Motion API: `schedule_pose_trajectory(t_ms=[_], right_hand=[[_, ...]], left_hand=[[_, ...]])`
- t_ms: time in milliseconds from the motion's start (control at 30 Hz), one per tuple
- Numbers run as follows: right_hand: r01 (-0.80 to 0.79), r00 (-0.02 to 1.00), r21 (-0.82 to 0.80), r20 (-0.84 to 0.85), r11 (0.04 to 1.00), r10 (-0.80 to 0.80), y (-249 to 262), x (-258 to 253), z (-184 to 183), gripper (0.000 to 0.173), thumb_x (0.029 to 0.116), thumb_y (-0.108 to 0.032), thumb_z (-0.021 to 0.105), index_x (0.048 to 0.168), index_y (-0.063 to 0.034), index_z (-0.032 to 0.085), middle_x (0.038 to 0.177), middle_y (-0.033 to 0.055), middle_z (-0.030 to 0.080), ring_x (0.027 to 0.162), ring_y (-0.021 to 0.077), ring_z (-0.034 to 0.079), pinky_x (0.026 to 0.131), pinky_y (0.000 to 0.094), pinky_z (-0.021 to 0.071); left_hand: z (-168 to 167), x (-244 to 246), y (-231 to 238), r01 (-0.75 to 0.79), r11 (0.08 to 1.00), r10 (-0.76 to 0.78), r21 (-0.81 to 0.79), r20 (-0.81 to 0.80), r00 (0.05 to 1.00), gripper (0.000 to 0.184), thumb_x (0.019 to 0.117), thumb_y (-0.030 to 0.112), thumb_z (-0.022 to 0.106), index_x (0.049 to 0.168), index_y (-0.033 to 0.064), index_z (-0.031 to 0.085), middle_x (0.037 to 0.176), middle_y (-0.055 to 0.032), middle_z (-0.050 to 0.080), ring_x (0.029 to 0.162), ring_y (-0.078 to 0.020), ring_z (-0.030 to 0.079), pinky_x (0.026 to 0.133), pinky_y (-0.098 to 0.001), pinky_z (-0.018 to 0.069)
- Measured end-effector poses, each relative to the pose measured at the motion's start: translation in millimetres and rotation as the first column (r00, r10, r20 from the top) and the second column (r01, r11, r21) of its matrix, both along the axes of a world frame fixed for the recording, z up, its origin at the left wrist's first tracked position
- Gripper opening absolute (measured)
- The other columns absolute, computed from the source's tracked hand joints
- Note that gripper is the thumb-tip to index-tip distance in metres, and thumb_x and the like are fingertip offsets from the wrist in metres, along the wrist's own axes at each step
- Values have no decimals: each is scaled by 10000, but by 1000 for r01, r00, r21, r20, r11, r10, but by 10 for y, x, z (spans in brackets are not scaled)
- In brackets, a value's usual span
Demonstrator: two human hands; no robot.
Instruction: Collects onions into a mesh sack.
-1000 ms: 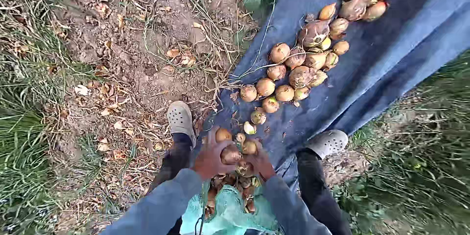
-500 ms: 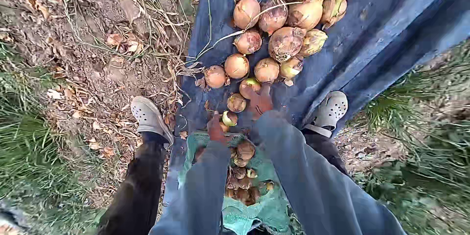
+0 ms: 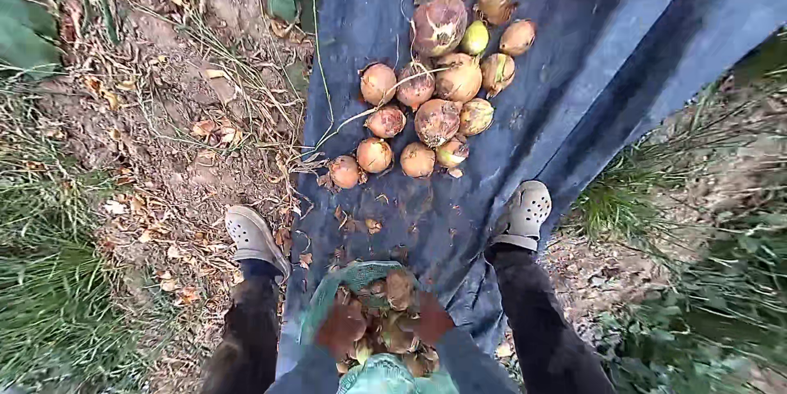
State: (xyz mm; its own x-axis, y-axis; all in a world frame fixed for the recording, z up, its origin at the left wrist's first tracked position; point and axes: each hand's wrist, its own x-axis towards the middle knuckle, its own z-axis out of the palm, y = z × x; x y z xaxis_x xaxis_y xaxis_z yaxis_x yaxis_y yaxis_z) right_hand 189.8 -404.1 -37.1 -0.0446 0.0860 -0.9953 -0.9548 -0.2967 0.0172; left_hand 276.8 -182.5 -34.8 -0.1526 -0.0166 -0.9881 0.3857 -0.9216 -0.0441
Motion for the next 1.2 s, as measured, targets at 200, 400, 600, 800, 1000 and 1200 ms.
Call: schedule_pose_trajectory(t_ms=[200,400,600,800,1000,1200], right_hand=[[6,911,-594,336,805,241,-859,1487,-339,921,737,-565,879,1508,-212,520,1649,324,196,1373,580,421,956,699,507],[-124,892,-707,228,697,390,-876,2120,-1028,979,618,-617,909,1446,-214,579,1677,340,-25,1442,636,253,920,705,515],[-189,844,-667,265,721,466,-999,2080,-1006,1031,515,-624,925,1401,-203,609,1632,386,79,1328,644,377,890,690,523],[-363,865,-168,304,916,399,-377,726,207,947,602,-597,891,1437,-259,600,1676,319,104,1457,584,281,1111,669,411],[-376,882,-92,269,922,387,-574,666,251,782,861,-519,769,1544,-263,486,1620,242,344,1431,467,420,1099,612,452],[-112,863,-649,313,753,398,-1655,2410,-598,1067,639,-692,878,1523,-230,498,1696,277,67,1377,556,419,906,648,540]], left_hand=[[-446,1531,-980,153,985,-45,-82,731,681,686,909,402,774,1460,73,533,1540,-268,433,1398,-470,455,1104,-628,442],[-1185,1886,-1817,-118,977,-55,176,747,662,970,697,772,769,1469,232,537,1618,-246,301,1468,-530,268,1072,-718,368],[-1177,2008,-1660,67,996,-94,67,603,792,875,765,727,742,1316,53,643,1487,-260,452,1398,-488,401,1038,-689,433],[-352,793,-321,-22,980,17,-196,-26,1000,811,924,553,664,1480,-5,471,1473,-283,502,1364,-410,507,1140,-573,423],[157,697,-477,397,887,-324,-237,295,899,546,938,337,723,1424,125,592,1559,-189,455,1432,-366,461,1156,-509,435],[-826,2420,-1947,743,669,-361,28,885,293,796,737,390,920,1432,194,586,1638,-274,278,1510,-551,207,1069,-763,356]])
